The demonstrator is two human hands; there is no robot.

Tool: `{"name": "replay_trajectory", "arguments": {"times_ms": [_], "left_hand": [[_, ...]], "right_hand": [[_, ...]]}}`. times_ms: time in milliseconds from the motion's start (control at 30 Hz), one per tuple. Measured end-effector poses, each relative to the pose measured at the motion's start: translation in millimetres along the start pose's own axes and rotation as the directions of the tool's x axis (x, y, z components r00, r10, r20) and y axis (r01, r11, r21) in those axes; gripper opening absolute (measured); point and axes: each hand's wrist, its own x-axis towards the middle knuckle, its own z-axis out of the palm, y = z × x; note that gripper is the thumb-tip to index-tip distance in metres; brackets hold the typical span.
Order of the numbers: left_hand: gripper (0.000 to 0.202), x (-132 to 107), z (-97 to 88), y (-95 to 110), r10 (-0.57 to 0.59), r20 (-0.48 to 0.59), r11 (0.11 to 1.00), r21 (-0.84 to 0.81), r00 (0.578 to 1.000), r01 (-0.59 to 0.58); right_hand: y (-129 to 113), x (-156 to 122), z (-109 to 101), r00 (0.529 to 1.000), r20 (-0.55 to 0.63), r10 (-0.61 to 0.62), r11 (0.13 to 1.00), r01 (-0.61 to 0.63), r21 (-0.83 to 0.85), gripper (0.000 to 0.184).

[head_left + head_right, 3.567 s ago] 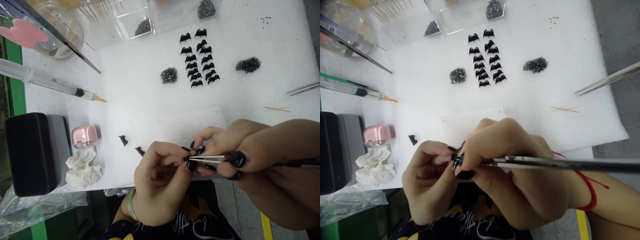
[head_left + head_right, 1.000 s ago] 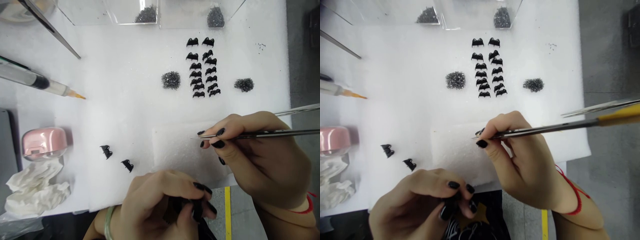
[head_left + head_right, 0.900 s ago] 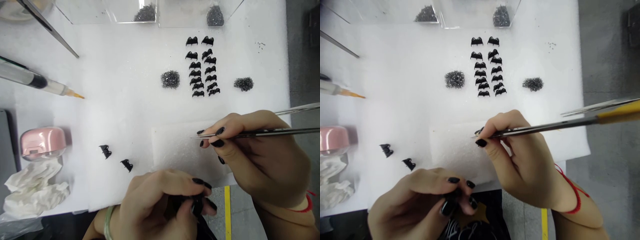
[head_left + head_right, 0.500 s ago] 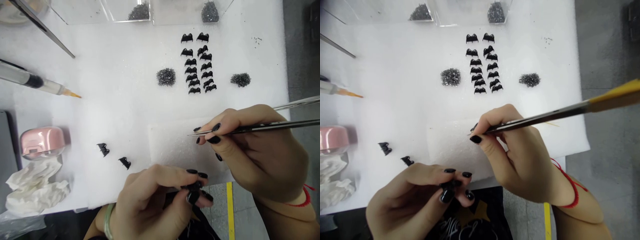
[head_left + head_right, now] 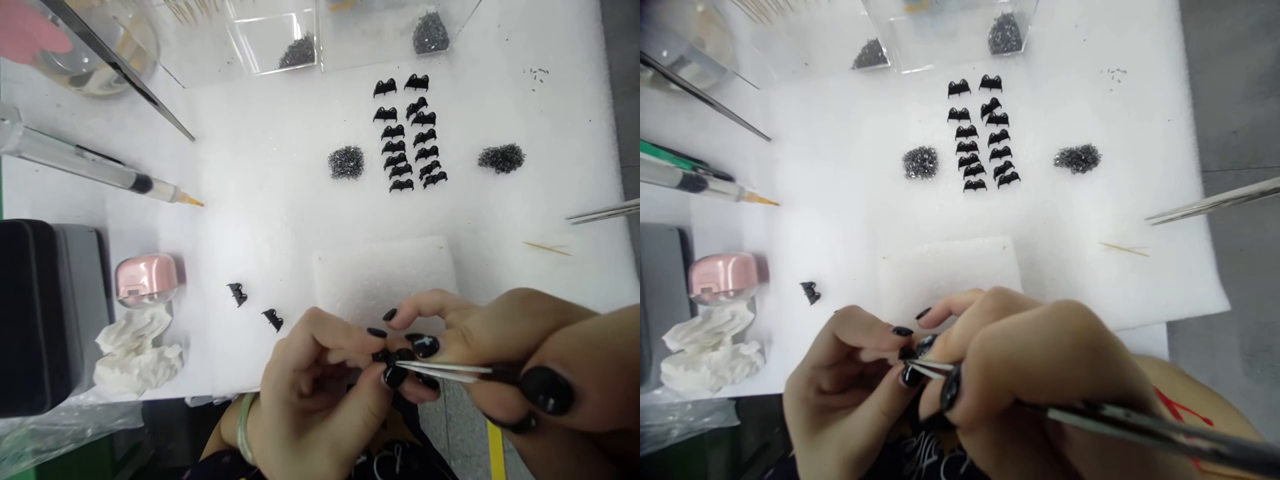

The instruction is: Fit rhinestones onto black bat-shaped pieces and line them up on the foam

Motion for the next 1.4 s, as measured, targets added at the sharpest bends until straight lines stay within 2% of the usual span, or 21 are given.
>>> {"name": "replay_trajectory", "arguments": {"times_ms": [100, 200, 300, 433, 633, 800, 900, 1000, 1100, 1267, 1333, 1400], "left_hand": [[0.046, 2.6, -2.9, 0.1, 0.016, 0.105, 1.000, -0.016, 0.994, -0.014], [0.045, 6.0, -5.0, 0.5, 0.034, 0.118, 0.999, -0.028, 0.992, -0.031], [0.046, 6.2, -5.9, 0.1, 0.058, 0.095, 0.997, 0.044, 0.994, -0.063], [0.041, 4.2, -6.8, -1.1, 0.073, 0.046, 0.986, 0.146, 0.996, -0.079], [0.053, 4.9, -6.3, 0.0, 0.036, 0.120, 0.998, 0.042, 0.992, -0.042], [0.054, 5.1, -8.7, 0.1, 0.026, 0.130, 0.999, 0.031, 0.991, -0.030], [0.055, 4.4, -9.1, 0.3, 0.017, 0.153, 1.000, 0.017, 0.988, -0.019], [0.054, 2.8, -7.5, 0.7, 0.031, 0.126, 0.998, 0.048, 0.992, -0.038], [0.051, 1.6, -7.0, 0.7, 0.038, 0.105, 0.995, 0.084, 0.994, -0.047], [0.046, 0.7, -5.9, 0.8, 0.054, 0.114, 0.989, 0.133, 0.992, -0.069], [0.042, -1.3, 0.5, 1.8, 0.040, 0.041, 0.991, 0.123, 0.998, -0.044], [0.033, -4.2, 10.2, 3.3, -0.006, -0.093, 0.996, 0.083, 0.996, 0.014]], "right_hand": [[-2.7, 10.7, 4.7, 0.992, 0.032, -0.126, 0.991, 0.125, 0.037, 0.064], [-5.2, 19.4, 4.2, 0.981, 0.128, -0.146, 0.988, 0.137, 0.074, 0.076], [-7.1, 19.0, 7.5, 0.993, 0.073, -0.095, 0.995, 0.097, -0.017, 0.070], [-7.5, 15.5, 12.9, 0.995, 0.022, -0.099, 0.995, 0.099, -0.001, 0.050], [-1.6, 10.3, 3.0, 0.996, 0.088, -0.008, 0.998, 0.013, -0.065, 0.046], [-7.9, 12.7, 14.5, 0.997, -0.007, -0.082, 0.996, 0.081, -0.043, 0.040], [-12.0, 16.7, 19.0, 0.994, -0.061, -0.086, 0.996, 0.083, -0.041, 0.036], [-11.5, 18.2, 14.6, 1.000, 0.005, -0.001, 0.999, 0.001, -0.036, 0.045], [-9.2, 16.8, 9.2, 0.991, 0.065, 0.117, 0.993, -0.116, -0.019, 0.041], [-7.1, 17.8, 10.1, 0.992, 0.055, 0.117, 0.993, -0.116, -0.024, 0.043], [-7.7, 20.4, 12.3, 0.996, 0.057, 0.075, 0.997, -0.074, -0.018, 0.043], [-8.8, 22.2, 13.9, 0.998, 0.063, 0.008, 1.000, -0.007, -0.018, 0.041]]}}
